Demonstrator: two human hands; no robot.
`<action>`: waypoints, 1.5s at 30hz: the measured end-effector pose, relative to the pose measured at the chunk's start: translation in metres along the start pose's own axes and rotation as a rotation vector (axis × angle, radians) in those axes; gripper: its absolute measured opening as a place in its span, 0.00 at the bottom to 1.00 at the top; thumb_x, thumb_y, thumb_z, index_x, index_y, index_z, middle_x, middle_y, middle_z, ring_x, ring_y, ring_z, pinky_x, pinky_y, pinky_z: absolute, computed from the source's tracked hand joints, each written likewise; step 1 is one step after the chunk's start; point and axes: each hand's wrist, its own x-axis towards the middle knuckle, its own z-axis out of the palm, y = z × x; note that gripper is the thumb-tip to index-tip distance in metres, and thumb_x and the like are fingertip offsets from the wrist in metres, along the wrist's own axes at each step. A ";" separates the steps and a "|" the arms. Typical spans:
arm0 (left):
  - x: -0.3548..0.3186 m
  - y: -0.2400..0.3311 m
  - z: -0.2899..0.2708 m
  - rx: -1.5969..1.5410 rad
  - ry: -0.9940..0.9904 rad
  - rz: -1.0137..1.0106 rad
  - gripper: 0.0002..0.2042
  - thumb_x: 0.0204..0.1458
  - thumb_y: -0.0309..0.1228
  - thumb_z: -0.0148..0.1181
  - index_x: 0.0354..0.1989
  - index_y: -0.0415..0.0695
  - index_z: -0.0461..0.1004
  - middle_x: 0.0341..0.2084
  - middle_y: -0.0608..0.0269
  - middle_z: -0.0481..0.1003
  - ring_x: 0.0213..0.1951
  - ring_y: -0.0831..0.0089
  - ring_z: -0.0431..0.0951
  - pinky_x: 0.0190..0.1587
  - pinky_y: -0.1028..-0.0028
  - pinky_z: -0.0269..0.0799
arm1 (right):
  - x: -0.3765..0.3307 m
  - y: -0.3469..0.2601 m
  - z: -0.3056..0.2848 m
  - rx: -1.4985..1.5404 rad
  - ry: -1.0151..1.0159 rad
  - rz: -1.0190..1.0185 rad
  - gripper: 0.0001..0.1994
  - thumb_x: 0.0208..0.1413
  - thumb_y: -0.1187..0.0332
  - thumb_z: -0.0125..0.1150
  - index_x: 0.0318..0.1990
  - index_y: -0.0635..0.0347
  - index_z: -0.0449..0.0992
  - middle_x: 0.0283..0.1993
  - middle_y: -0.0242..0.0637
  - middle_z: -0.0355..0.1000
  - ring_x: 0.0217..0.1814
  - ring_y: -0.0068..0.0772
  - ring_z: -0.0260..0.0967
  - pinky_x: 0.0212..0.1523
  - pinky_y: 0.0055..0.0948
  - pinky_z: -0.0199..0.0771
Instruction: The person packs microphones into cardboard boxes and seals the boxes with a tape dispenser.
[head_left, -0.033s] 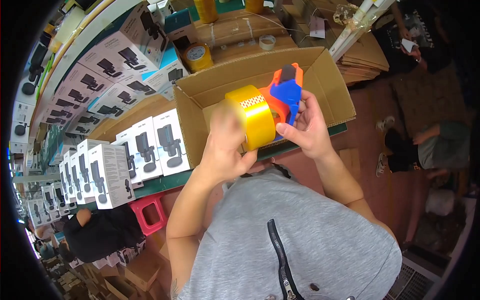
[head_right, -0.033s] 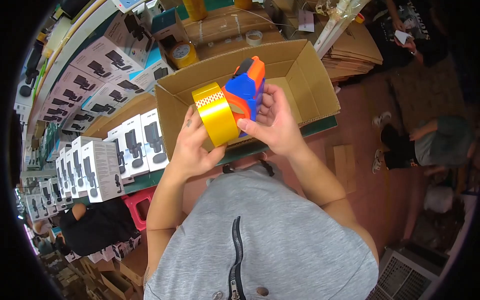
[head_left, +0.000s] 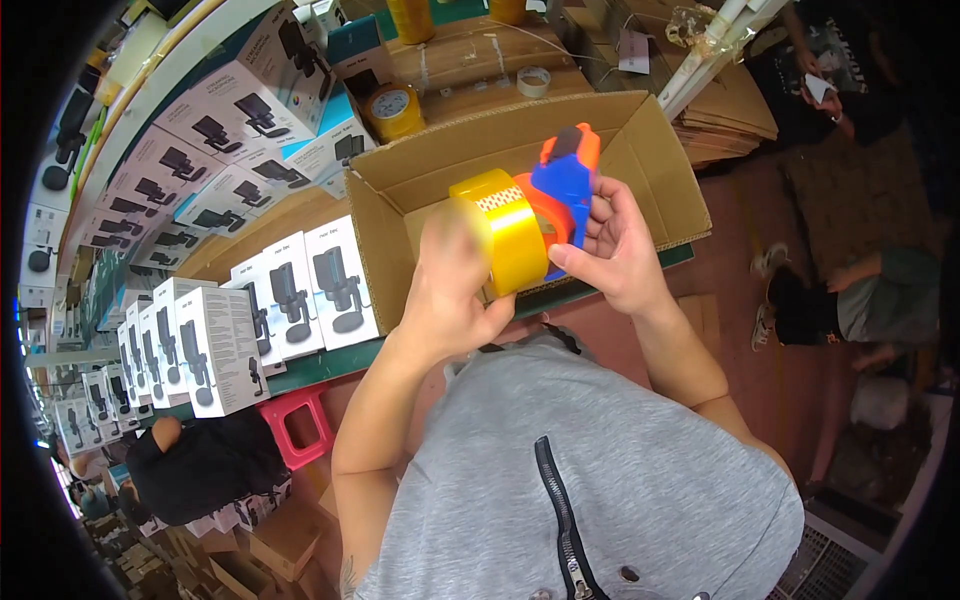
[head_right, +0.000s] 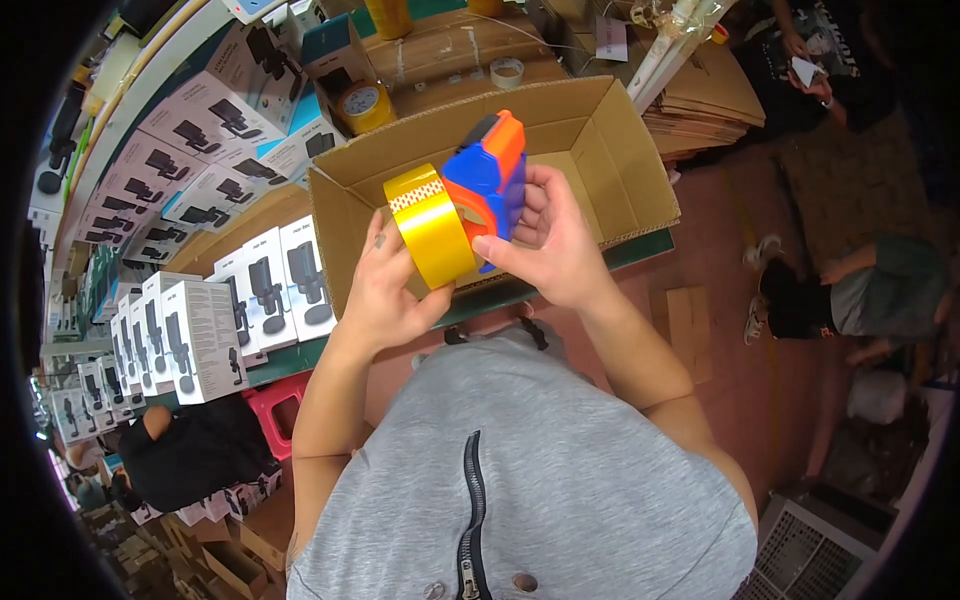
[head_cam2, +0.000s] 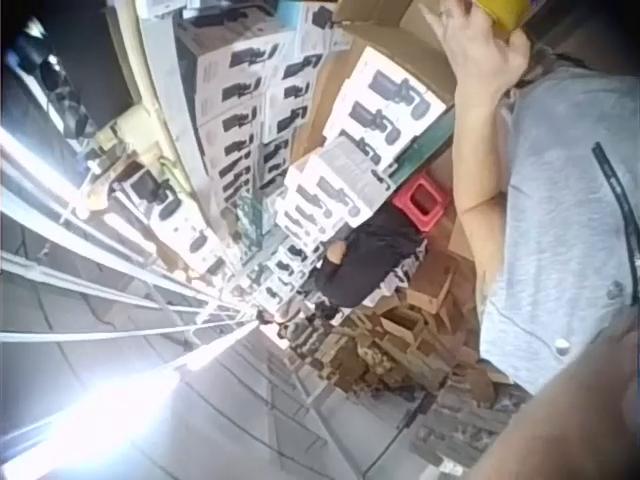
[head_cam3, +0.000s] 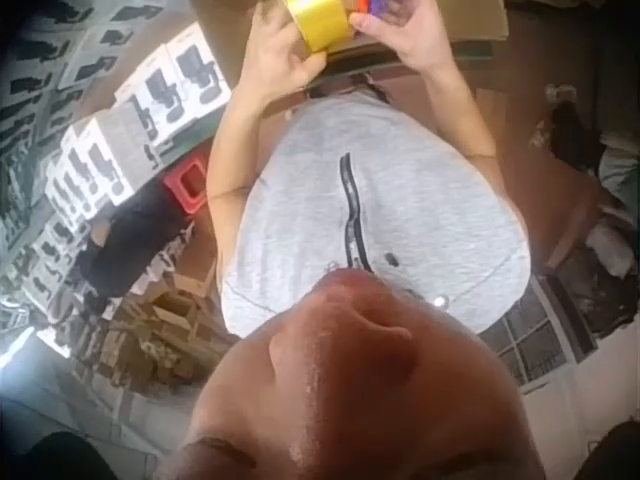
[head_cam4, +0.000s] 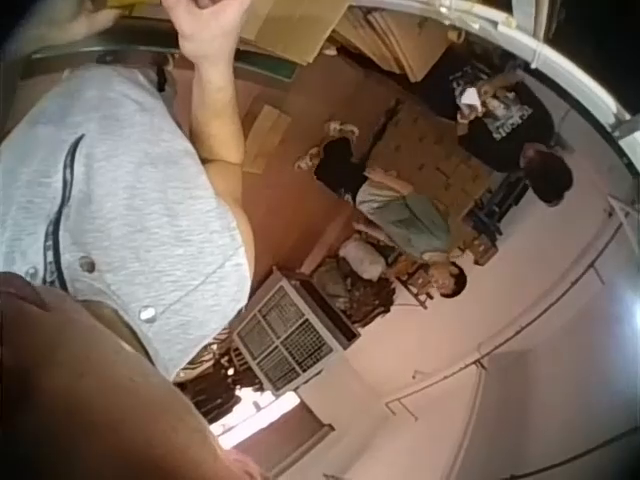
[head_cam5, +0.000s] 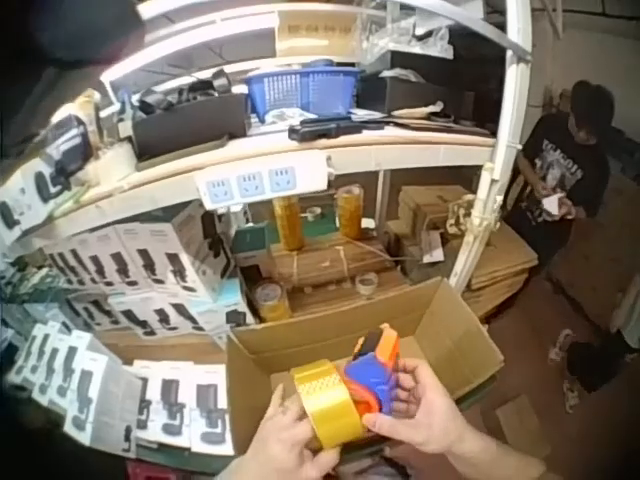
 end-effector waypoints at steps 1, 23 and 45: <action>0.000 -0.002 0.003 -0.006 -0.005 -0.001 0.19 0.36 0.26 0.61 0.42 0.41 0.76 0.52 0.45 0.69 0.55 0.48 0.70 0.63 0.37 0.52 | 0.000 -0.005 -0.003 -0.079 -0.012 0.080 0.36 0.47 0.74 0.72 0.60 0.67 0.53 0.56 0.45 0.66 0.57 0.31 0.68 0.58 0.32 0.70; 0.017 0.023 0.020 -0.082 0.047 -0.237 0.31 0.42 0.35 0.69 0.56 0.37 0.66 0.53 0.40 0.66 0.52 0.45 0.69 0.51 0.57 0.66 | -0.016 0.017 -0.009 0.061 0.125 0.083 0.37 0.43 0.78 0.75 0.58 0.67 0.54 0.54 0.47 0.68 0.55 0.33 0.70 0.57 0.34 0.74; -0.038 -0.006 0.008 0.390 0.148 -0.119 0.30 0.42 0.23 0.59 0.60 0.50 0.69 0.64 0.41 0.57 0.66 0.45 0.57 0.66 0.50 0.54 | 0.011 0.043 0.025 0.239 -0.217 0.266 0.34 0.45 0.79 0.71 0.58 0.63 0.56 0.56 0.45 0.66 0.57 0.33 0.69 0.56 0.34 0.74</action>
